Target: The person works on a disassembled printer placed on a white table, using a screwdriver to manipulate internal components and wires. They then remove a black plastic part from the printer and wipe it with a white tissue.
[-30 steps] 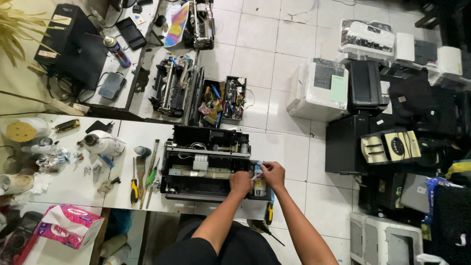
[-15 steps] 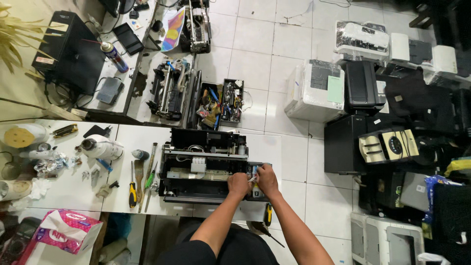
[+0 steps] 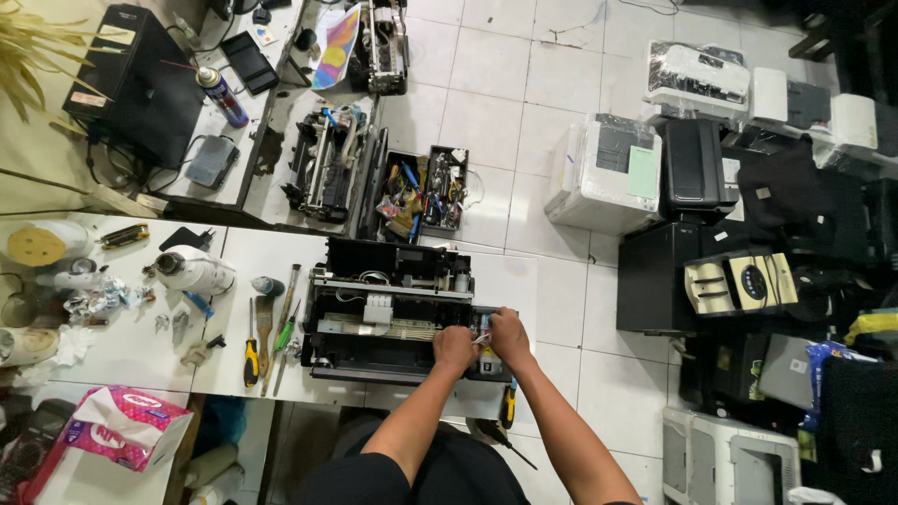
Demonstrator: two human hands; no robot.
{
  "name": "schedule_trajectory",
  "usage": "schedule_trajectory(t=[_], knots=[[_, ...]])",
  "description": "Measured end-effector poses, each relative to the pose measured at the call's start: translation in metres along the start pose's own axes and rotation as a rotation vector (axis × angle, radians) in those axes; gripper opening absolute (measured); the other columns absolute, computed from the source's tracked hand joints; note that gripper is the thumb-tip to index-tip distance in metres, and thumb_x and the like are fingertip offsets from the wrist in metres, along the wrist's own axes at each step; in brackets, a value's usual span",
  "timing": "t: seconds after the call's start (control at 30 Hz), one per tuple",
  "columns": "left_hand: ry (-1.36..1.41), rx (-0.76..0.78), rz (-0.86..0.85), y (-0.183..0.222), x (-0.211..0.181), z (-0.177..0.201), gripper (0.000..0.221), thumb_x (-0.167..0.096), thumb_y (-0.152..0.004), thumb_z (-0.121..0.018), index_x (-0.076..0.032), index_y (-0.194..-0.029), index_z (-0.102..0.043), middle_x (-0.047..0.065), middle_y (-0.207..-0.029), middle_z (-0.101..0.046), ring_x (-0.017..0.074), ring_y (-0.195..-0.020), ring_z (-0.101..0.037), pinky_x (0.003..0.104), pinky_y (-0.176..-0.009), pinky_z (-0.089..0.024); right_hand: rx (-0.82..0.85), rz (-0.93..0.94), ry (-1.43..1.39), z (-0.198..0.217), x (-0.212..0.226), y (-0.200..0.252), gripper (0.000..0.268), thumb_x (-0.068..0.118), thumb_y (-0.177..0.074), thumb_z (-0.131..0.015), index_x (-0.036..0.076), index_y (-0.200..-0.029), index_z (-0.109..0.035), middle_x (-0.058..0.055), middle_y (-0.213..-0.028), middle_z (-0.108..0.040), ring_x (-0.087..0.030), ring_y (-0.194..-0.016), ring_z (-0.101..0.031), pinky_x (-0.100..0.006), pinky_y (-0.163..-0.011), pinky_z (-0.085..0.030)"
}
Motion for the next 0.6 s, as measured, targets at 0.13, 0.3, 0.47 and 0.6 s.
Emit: schedule_trajectory(t=[0.13, 0.3, 0.47, 0.6], knots=[[-0.009, -0.018, -0.017, 0.0, -0.001, -0.003, 0.027, -0.036, -0.086, -0.075, -0.014, -0.098, -0.086, 0.015, -0.087, -0.081, 0.0396, -0.096, -0.08, 0.052, -0.089, -0.065, 0.085, 0.042, 0.05, 0.003, -0.006, 0.0, 0.019, 0.015, -0.085, -0.074, 0.011, -0.102, -0.081, -0.01, -0.105, -0.072, -0.033, -0.106, -0.074, -0.037, -0.088, -0.063], [-0.042, 0.022, 0.004, 0.0, -0.001, -0.002, 0.03, -0.043, -0.086, -0.073, -0.021, -0.102, -0.086, 0.009, -0.094, -0.082, 0.0322, -0.104, -0.08, 0.047, -0.094, -0.064, 0.005, 0.024, 0.015, 0.018, -0.011, -0.008, 0.021, 0.022, -0.085, -0.074, 0.008, -0.1, -0.077, -0.013, -0.092, -0.069, -0.036, -0.094, -0.072, -0.043, -0.083, -0.063], [-0.05, 0.022, 0.022, -0.01, 0.002, -0.009, 0.03, -0.044, -0.088, -0.073, -0.021, -0.101, -0.086, 0.008, -0.094, -0.082, 0.0311, -0.104, -0.08, 0.047, -0.095, -0.063, -0.067, -0.099, -0.049, 0.024, -0.004, -0.007, 0.018, 0.019, -0.092, -0.067, 0.009, -0.105, -0.077, -0.012, -0.095, -0.069, -0.035, -0.095, -0.072, -0.043, -0.084, -0.062], [-0.023, -0.004, 0.013, -0.003, 0.0, -0.002, 0.026, -0.037, -0.088, -0.072, -0.019, -0.098, -0.086, 0.01, -0.093, -0.082, 0.0343, -0.103, -0.079, 0.048, -0.092, -0.062, -0.04, -0.013, -0.105, 0.026, 0.017, 0.002, 0.016, 0.016, -0.094, -0.07, 0.009, -0.106, -0.079, -0.013, -0.103, -0.072, -0.035, -0.105, -0.072, -0.039, -0.089, -0.061]])
Point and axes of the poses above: each hand's wrist, its own y-axis away from the middle knuckle, its own z-axis out of the back of the hand, x = y × z, the point moved 6 cm from there along -y, towards the middle knuckle
